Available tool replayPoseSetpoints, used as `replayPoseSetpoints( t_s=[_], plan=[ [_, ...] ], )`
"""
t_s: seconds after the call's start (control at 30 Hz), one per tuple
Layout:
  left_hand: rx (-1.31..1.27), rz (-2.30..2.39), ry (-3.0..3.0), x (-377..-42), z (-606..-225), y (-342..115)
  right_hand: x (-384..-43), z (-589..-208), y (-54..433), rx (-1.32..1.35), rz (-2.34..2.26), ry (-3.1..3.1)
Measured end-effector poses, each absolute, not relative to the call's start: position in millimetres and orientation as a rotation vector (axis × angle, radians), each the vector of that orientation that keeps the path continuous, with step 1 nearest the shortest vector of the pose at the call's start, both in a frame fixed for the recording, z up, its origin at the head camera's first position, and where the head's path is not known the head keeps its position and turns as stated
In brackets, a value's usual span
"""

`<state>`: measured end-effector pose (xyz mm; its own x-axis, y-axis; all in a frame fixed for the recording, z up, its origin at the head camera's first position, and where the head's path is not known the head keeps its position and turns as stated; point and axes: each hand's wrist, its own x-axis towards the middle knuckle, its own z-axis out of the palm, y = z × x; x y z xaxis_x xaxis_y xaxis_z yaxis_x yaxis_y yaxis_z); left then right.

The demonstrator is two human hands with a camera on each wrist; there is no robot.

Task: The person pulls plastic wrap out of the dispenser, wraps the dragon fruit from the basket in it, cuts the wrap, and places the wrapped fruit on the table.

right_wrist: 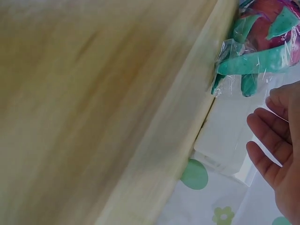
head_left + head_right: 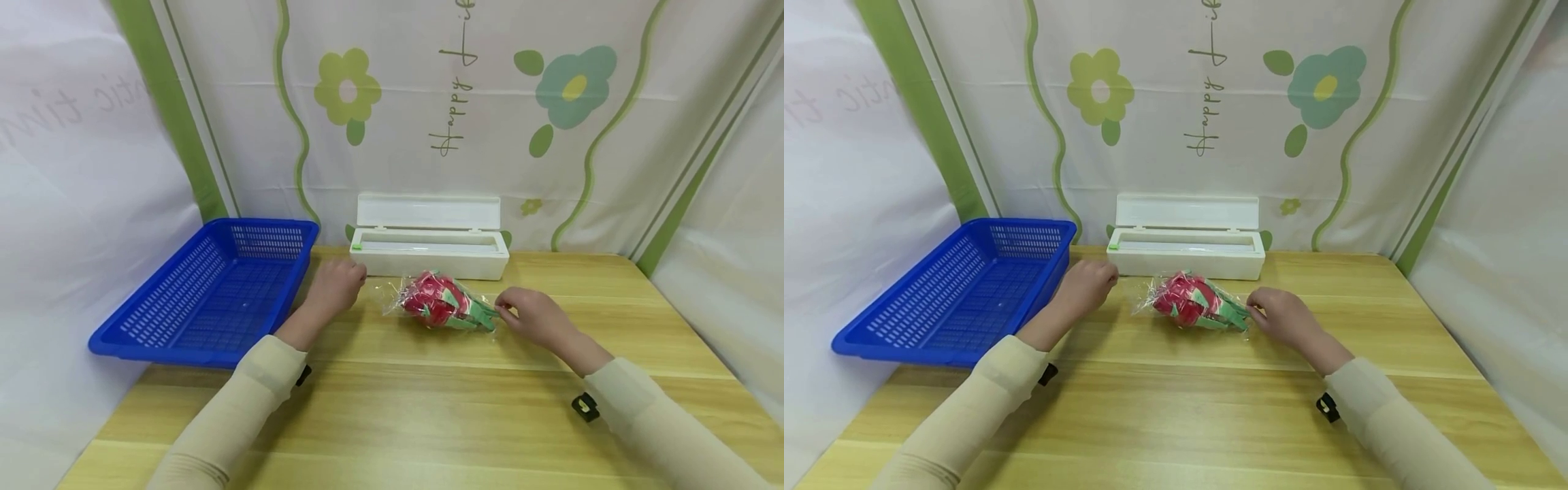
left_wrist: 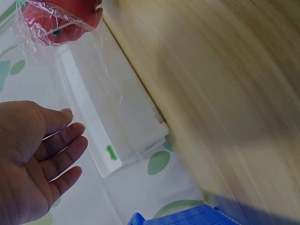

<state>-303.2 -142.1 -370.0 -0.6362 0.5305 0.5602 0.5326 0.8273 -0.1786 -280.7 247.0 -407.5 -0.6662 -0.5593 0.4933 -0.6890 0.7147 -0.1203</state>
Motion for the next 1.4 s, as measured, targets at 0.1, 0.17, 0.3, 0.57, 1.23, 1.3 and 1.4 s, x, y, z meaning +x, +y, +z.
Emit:
replayPoseSetpoints(
  t_s=[0.1,0.17,0.3,0.57,1.23,1.3,1.4],
  plan=[
    [-0.78,-0.027,-2.4,-301.4,-370.6,-142.9,-279.6,-408.4,246.8,0.972,0.42,-2.502],
    [-0.78,-0.049,-2.413,-300.7,-370.8,-143.1,-278.7,-408.2,247.4,0.982,0.415,-2.501],
    [-0.781,-0.086,-2.428,-299.2,-369.5,-142.3,-277.2,-407.0,250.3,0.97,0.405,-2.504],
    [-0.781,-0.123,-2.465,-294.9,-361.0,-132.6,-280.0,-401.6,251.0,0.966,0.421,-2.447],
    [-1.09,-0.318,-2.653,-302.3,-378.2,-108.6,-287.1,-409.3,220.3,1.168,0.539,-2.642],
    [-1.088,-0.33,-2.661,-302.7,-380.0,-107.6,-289.0,-412.4,217.9,1.179,0.544,-2.656],
    [-1.075,-0.343,-2.681,-303.8,-382.0,-106.9,-290.1,-414.3,214.7,1.186,0.583,-2.672]
  ],
)
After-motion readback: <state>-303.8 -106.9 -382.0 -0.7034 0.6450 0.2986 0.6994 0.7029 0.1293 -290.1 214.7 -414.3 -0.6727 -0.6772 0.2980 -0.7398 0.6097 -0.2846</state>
